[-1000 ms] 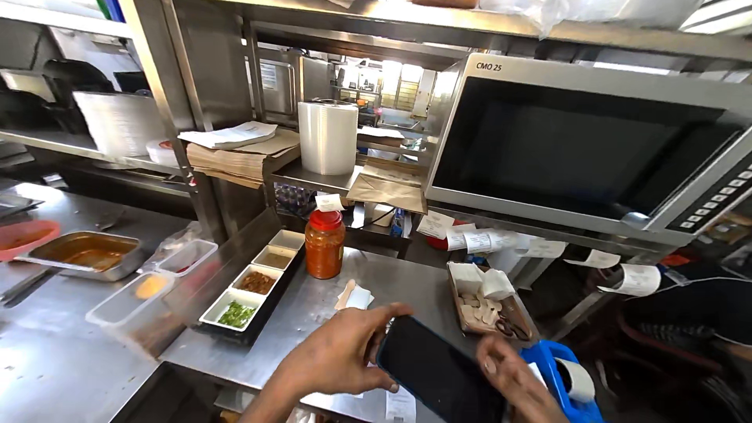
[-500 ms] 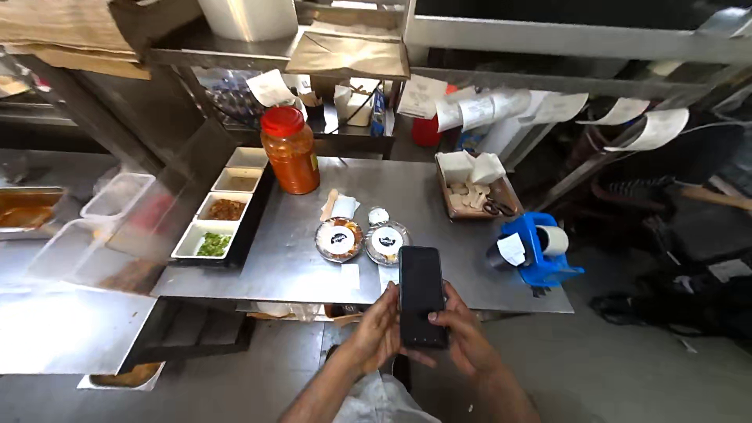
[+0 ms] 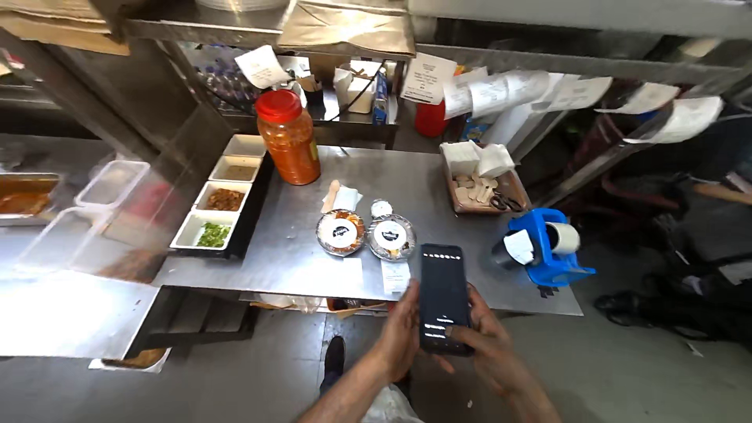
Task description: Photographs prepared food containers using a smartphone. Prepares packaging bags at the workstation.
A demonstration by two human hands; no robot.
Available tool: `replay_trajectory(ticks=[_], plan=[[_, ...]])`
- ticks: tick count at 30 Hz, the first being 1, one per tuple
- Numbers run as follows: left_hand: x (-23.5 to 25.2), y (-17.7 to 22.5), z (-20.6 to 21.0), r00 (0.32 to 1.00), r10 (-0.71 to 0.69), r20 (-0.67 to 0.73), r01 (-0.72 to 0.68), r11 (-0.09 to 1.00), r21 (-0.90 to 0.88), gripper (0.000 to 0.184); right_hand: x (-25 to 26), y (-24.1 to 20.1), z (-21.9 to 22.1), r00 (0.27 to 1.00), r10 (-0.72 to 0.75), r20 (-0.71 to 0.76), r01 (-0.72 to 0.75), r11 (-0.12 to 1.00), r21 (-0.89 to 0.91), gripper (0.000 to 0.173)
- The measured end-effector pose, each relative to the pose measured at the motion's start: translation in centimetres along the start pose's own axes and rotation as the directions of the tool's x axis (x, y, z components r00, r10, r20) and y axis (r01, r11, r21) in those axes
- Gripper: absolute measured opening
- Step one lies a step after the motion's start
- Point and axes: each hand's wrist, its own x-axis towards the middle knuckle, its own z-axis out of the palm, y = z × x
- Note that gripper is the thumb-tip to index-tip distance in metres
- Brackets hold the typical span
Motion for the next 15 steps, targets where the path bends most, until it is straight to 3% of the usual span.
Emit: replay_trajectory(ticks=[2,6,10,12,15], plan=[[0.1,-0.2,1.1,1.000,0.006,-0.026,-0.006,1.000,0.012,0.062,-0.5,-0.2,-0.4,0.999,-0.018,-0.029,0.016,0.998,-0.060,0.091],[1.5,-1.8,1.9,0.996,-0.072,0.059,0.073,0.997,-0.006,0.061,-2.1,-1.3,-1.6,0.985,-0.024,-0.173,-0.012,0.978,-0.208,0.081],[2.1,-2.8,2.2,0.988,-0.106,0.112,0.107,0.994,-0.001,0.060,-3.4,-1.8,-2.7,0.954,-0.029,-0.297,-0.068,0.948,-0.311,0.058],[2.1,-2.6,2.3,0.985,-0.123,0.118,0.124,0.992,-0.003,0.061,-3.7,-2.4,-2.7,0.950,-0.044,-0.308,-0.068,0.936,-0.344,0.050],[2.1,-2.1,2.2,0.985,-0.127,0.120,0.132,0.991,-0.033,0.059,-3.6,-2.9,-3.2,0.964,-0.067,-0.259,-0.039,0.923,-0.382,0.054]])
